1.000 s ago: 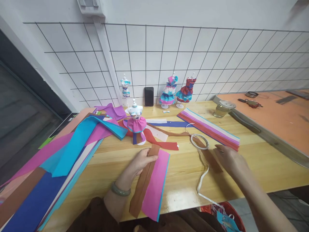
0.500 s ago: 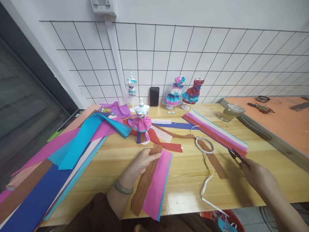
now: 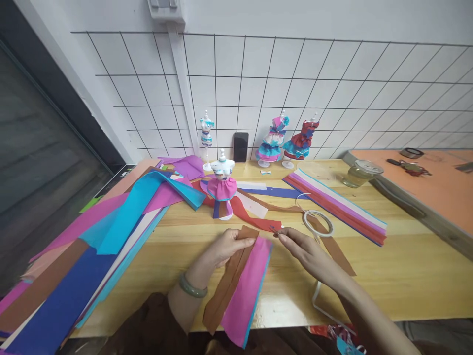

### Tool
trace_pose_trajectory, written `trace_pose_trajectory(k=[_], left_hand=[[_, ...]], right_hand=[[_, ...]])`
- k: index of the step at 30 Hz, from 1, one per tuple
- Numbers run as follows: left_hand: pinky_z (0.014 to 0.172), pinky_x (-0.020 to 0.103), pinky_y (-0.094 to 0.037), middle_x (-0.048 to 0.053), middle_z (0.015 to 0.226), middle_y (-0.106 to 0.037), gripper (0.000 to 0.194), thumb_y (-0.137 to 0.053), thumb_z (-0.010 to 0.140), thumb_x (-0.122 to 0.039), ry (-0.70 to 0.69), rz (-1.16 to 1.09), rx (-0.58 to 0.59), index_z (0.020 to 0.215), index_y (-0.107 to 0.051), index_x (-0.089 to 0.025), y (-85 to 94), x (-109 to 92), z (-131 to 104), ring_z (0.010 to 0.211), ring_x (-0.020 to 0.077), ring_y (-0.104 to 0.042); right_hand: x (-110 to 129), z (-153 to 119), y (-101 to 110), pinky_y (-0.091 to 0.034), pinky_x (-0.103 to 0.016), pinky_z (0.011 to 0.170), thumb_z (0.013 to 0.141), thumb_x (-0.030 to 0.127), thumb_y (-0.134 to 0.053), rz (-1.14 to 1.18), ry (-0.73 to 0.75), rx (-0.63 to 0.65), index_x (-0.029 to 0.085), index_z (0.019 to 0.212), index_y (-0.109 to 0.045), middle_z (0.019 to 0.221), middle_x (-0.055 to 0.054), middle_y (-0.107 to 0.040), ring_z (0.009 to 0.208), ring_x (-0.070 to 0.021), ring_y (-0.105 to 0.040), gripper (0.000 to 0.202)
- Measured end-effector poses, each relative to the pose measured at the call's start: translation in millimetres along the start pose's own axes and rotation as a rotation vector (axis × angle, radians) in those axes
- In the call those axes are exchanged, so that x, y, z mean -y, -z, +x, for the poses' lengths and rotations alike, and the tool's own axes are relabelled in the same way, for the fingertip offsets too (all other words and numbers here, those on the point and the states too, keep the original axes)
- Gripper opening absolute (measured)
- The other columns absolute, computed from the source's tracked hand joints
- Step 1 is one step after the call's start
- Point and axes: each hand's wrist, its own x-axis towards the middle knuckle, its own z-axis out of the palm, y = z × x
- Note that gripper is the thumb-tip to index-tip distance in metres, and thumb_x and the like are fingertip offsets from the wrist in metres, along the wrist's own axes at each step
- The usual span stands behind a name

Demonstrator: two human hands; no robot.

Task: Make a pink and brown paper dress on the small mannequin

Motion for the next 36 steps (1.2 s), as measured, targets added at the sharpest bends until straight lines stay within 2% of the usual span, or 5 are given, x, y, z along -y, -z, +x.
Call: trace_pose_trajectory(k=[6,14,19,25,36], left_hand=[[0.077,0.033,-0.045,0.011,0.094,-0.068,0.036,-0.072,0.065,-0.034,0.012,-0.016,-0.054,0.092,-0.067,-0.011,1.6,1.2,2.2,0.083,0.0214,-0.063],[0.084,0.034,-0.043,0.011,0.103,-0.066,0.039,-0.071,0.065,-0.034,-0.057,0.049,-0.022,0.097,-0.067,-0.012,-1.0,-1.9,1.1,0.096,0.0248,-0.059],[0.077,0.031,-0.044,0.009,0.090,-0.068,0.033,-0.068,0.068,-0.037,-0.018,0.095,-0.043,0.089,-0.069,-0.011,1.1,-0.2,1.6,0.084,0.0208,-0.061],[0.071,0.031,-0.044,0.010,0.088,-0.069,0.035,-0.071,0.064,-0.036,0.017,0.064,-0.072,0.087,-0.069,-0.010,0.4,-0.1,1.8,0.076,0.0189,-0.062],[0.084,0.035,-0.044,0.011,0.100,-0.067,0.037,-0.071,0.065,-0.031,-0.063,0.053,0.038,0.098,-0.067,-0.013,-0.1,-0.9,2.3,0.092,0.0232,-0.061]], right_hand=[[3.8,14.1,-6.7,-0.041,-0.027,0.063,0.088,0.049,-0.036,-0.092,0.057,0.096,0.018,0.083,-0.055,0.074,-0.002,-0.058,0.069,-0.0163,-0.053,0.037],[-6.6,17.0,-6.7,-0.043,-0.031,0.070,0.088,0.050,-0.035,-0.080,0.039,0.156,0.018,0.081,-0.056,0.079,-0.004,-0.060,0.074,-0.0178,-0.053,0.039],[-8.5,16.1,-6.5,-0.044,-0.031,0.071,0.087,0.048,-0.037,-0.038,0.035,0.172,0.018,0.084,-0.058,0.082,-0.005,-0.063,0.076,-0.0185,-0.054,0.037],[-7.7,13.5,-7.2,-0.044,-0.030,0.071,0.087,0.048,-0.039,-0.041,0.034,0.198,0.017,0.085,-0.060,0.082,-0.004,-0.063,0.076,-0.0186,-0.055,0.038],[-2.1,14.9,-11.6,-0.043,-0.029,0.068,0.088,0.048,-0.037,-0.061,0.046,0.237,0.017,0.086,-0.059,0.081,-0.004,-0.062,0.074,-0.0176,-0.055,0.038]])
